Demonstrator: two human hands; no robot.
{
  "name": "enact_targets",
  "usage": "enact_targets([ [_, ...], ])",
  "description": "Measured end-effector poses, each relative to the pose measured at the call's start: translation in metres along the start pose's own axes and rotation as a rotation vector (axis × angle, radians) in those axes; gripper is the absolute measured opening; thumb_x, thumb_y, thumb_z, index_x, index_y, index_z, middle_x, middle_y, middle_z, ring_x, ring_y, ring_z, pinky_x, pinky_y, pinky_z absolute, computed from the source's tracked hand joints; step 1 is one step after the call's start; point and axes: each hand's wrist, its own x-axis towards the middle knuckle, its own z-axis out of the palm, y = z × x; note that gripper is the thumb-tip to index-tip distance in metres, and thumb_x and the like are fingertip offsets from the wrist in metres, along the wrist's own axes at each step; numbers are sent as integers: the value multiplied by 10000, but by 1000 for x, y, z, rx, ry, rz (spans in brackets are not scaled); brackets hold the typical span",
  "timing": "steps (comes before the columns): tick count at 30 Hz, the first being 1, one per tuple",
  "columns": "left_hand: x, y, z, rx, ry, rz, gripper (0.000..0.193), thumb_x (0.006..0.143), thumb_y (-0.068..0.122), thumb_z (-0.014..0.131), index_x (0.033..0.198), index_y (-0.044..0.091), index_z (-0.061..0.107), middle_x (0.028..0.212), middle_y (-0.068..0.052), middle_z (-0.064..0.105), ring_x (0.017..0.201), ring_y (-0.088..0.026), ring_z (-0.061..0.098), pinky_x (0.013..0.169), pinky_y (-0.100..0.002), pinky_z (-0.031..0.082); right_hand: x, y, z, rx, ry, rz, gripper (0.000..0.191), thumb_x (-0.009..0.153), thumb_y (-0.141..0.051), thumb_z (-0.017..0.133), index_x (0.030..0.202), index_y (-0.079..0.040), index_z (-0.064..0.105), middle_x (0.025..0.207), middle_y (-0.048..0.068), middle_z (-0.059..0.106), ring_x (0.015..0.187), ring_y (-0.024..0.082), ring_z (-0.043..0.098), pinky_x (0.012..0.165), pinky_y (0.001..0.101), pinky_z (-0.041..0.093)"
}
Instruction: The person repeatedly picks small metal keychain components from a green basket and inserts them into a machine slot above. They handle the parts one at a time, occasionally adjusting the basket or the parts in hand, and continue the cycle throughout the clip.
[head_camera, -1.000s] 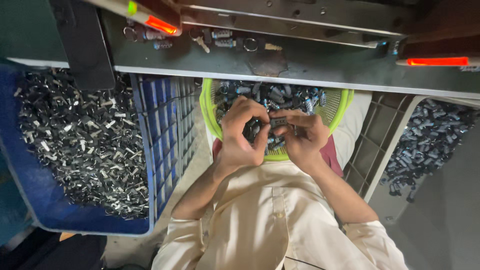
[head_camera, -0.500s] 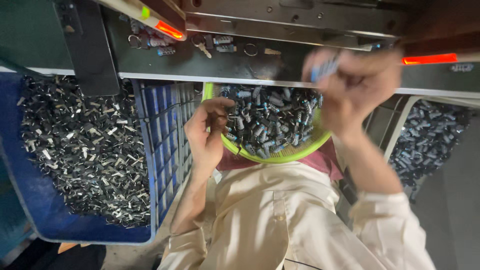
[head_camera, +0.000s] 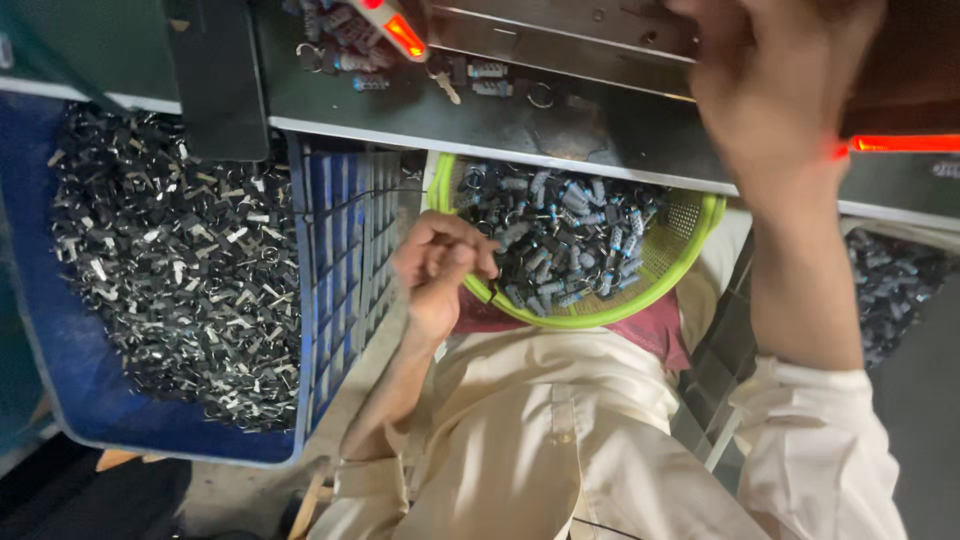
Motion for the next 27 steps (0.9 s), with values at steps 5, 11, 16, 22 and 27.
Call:
enact_targets([
  [5,2,13,19,-33,-22,15,200,996,87,689,1120,2,555,951,-116,653,811,-171,646,857,-321,574,-59,-48,20,471,52,-168,405,907,-334,734,1106,13,675,1173,156,709,1169,336,679,1000,481,533],
  [11,12,24,45,267,-183,123,238,944,16,658,1150,-4,542,1137,-132,558,985,-177,618,852,-274,551,-142,-80,76,847,-113,410,183,968,59,659,1130,-20,690,1107,151,758,944,218,763,798,284,610],
  [16,18,43,55,637,-220,103,112,927,17,695,1021,1,635,886,-69,643,758,-87,626,689,-234,498,-170,-82,91,1113,150,548,306,941,254,568,1132,24,500,1146,223,689,999,224,718,799,287,608],
  [22,22,32,59,722,-271,86,84,901,23,720,939,16,646,713,-26,635,574,-48,545,530,-230,408,-170,-74,98,1109,170,591,323,875,246,552,1072,6,463,1101,232,699,811,185,689,650,276,597],
  [27,16,53,42,324,-231,263,89,889,36,728,944,38,659,787,-34,678,664,-90,626,593,-255,473,-166,-79,103,1870,315,1094,118,1017,2,568,1089,-50,490,987,157,664,754,222,638,644,326,544],
])
